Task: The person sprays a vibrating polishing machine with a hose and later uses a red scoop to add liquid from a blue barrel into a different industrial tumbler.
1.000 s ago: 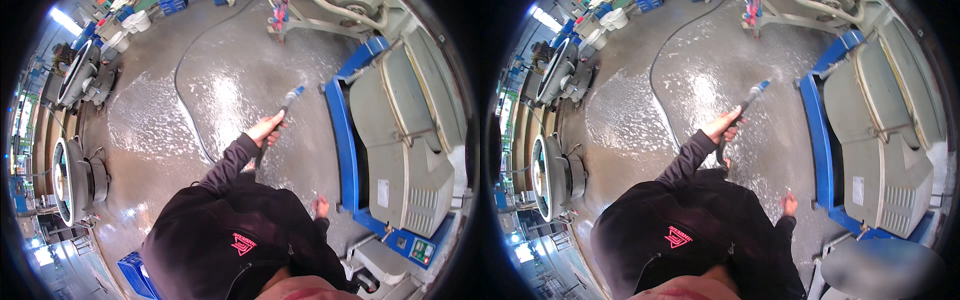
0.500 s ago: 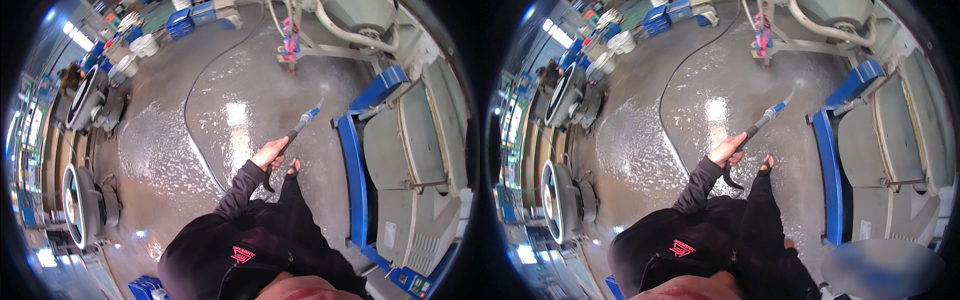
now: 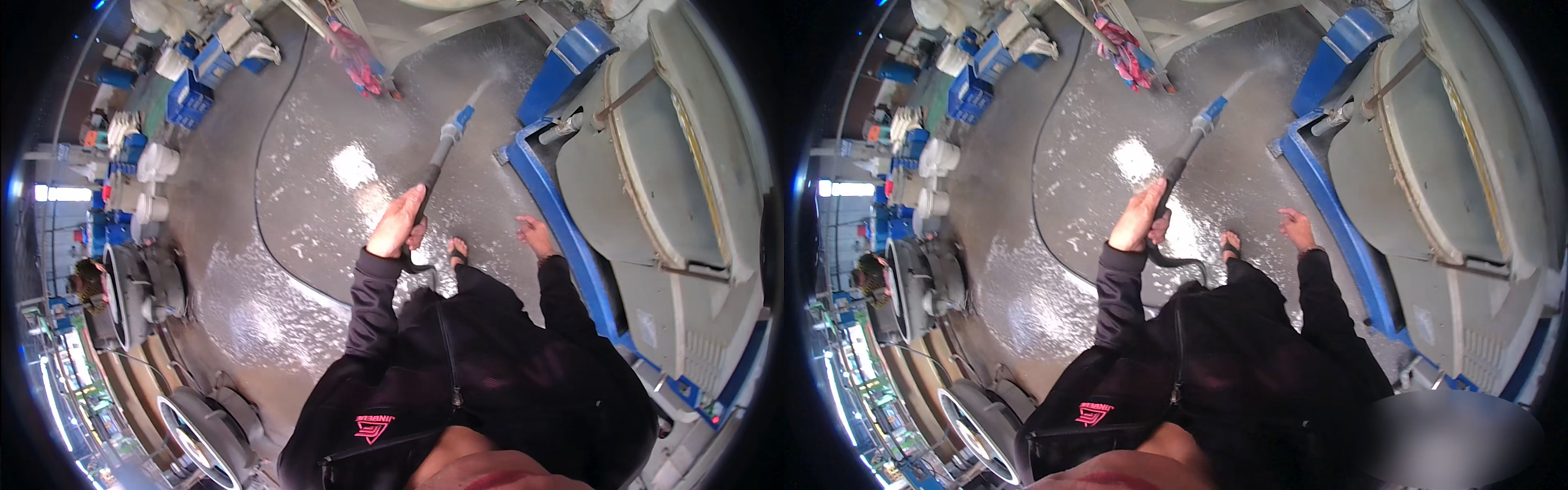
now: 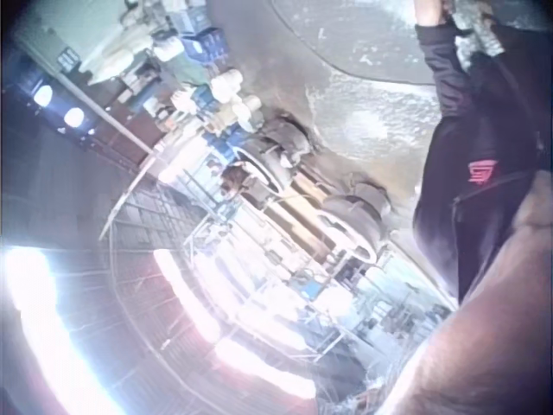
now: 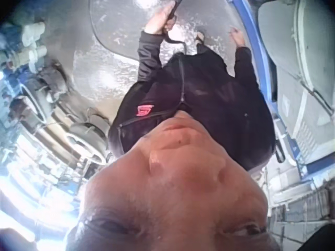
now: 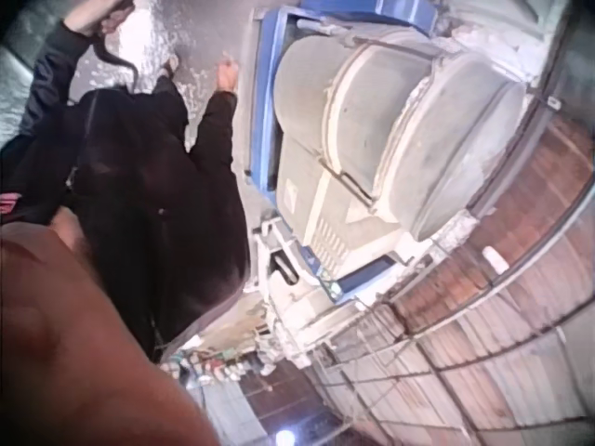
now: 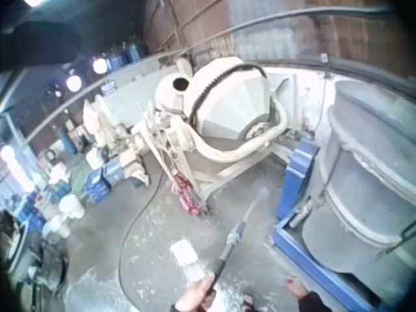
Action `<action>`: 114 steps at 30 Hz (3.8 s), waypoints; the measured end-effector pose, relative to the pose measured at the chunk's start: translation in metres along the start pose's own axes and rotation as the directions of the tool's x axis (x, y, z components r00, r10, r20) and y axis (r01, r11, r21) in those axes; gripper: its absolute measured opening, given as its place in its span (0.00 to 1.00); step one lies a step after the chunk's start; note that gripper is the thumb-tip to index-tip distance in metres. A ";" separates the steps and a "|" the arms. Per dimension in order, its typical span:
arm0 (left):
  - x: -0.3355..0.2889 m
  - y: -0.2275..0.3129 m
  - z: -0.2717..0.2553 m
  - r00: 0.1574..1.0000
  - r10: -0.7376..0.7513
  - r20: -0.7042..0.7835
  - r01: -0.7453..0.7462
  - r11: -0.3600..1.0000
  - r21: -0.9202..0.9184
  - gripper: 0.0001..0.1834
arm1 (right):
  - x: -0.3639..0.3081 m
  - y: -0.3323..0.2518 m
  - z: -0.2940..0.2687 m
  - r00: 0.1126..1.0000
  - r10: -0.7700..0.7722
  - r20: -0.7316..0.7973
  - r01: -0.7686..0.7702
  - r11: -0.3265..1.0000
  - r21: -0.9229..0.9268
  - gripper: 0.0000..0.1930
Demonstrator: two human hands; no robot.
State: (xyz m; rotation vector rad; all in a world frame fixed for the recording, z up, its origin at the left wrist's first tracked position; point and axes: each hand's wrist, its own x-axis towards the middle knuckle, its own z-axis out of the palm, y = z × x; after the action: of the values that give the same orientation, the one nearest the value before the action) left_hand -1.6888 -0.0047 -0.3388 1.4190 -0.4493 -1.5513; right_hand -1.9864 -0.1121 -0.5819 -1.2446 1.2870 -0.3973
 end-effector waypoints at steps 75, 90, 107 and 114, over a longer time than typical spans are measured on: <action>-0.090 -0.009 -0.246 -0.098 -0.917 -0.386 -0.679 0.345 -0.648 0.09 | 0.441 -0.353 0.833 0.261 0.494 0.829 0.564 0.619 -0.547 0.11; -0.178 -0.109 -0.392 -0.146 -0.684 -0.715 -0.939 0.324 -0.118 0.14 | 0.392 -0.316 0.807 0.455 0.632 0.628 0.709 0.170 -0.685 0.08; -0.266 -0.021 -0.635 -0.127 -0.635 -0.762 -0.824 0.495 -0.275 0.23 | 0.316 -0.337 1.101 0.288 0.652 0.702 0.775 0.273 -0.570 0.09; -0.224 -0.062 -0.617 -0.340 -0.843 -0.418 -0.926 0.377 -0.006 0.19 | 0.421 -0.329 1.200 0.054 0.712 0.700 0.849 0.336 -0.408 0.16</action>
State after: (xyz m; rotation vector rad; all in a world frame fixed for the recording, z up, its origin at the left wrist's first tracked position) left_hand -1.1788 0.4057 -0.4212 0.7735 1.4483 0.7157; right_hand -0.6877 -0.0148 -0.7516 -1.9564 -0.2842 1.4701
